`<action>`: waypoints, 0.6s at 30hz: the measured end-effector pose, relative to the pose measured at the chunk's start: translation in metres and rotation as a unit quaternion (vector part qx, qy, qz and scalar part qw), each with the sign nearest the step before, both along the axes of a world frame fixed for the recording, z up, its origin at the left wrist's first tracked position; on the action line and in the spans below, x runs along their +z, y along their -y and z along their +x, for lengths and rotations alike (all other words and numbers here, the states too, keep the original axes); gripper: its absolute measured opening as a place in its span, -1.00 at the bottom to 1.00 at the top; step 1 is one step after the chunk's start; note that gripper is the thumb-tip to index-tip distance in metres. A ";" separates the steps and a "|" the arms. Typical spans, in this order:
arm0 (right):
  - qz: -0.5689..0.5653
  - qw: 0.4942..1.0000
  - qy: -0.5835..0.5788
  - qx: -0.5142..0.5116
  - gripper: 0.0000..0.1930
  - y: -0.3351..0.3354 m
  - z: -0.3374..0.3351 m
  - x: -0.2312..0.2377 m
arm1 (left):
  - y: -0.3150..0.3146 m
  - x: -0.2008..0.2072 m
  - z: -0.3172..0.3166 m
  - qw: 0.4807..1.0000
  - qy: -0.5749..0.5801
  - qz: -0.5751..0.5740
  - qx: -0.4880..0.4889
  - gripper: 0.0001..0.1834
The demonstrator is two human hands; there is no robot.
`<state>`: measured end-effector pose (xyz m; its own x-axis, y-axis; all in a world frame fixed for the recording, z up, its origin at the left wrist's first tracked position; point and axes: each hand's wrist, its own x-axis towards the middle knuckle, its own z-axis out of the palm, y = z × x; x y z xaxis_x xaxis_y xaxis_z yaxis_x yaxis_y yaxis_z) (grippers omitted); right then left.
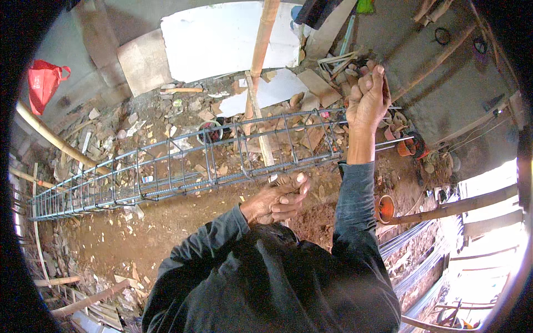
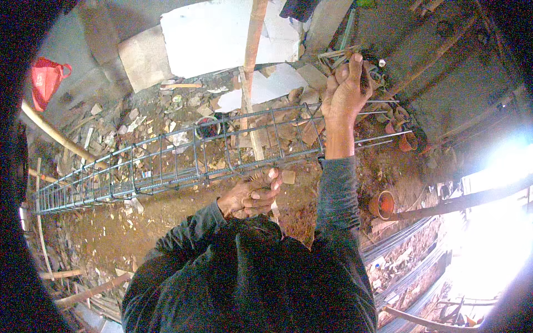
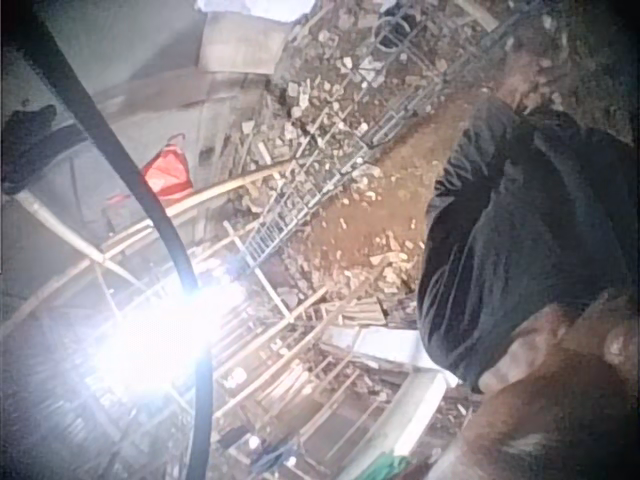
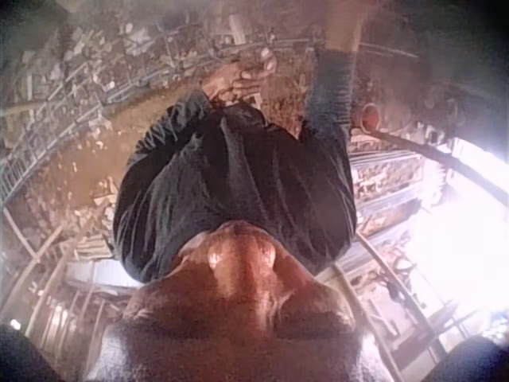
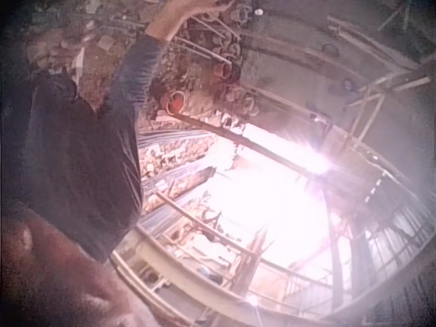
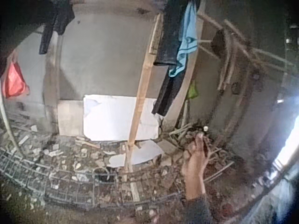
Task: The person assembles a rebar cage by tying intersecting steel bars with wire using pliers. They repeatedly wrap wire around bar intersections and twist it to secure the joints, working along the length of the cage.
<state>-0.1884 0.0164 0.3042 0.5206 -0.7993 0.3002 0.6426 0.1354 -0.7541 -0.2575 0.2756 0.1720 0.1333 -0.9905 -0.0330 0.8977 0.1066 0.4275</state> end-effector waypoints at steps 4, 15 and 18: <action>0.019 0.997 0.027 -0.073 -0.70 0.002 0.005 -0.003 | -0.002 0.005 -0.009 0.998 0.048 0.029 0.021 -0.70; -0.083 0.995 -0.026 -0.041 -0.71 0.030 -0.020 -0.005 | -0.011 0.005 -0.009 0.982 0.137 0.093 0.093 -0.54; -0.017 1.000 -0.017 -0.019 -0.68 0.038 -0.017 -0.027 | -0.016 0.002 0.000 0.827 0.472 0.183 0.246 -0.51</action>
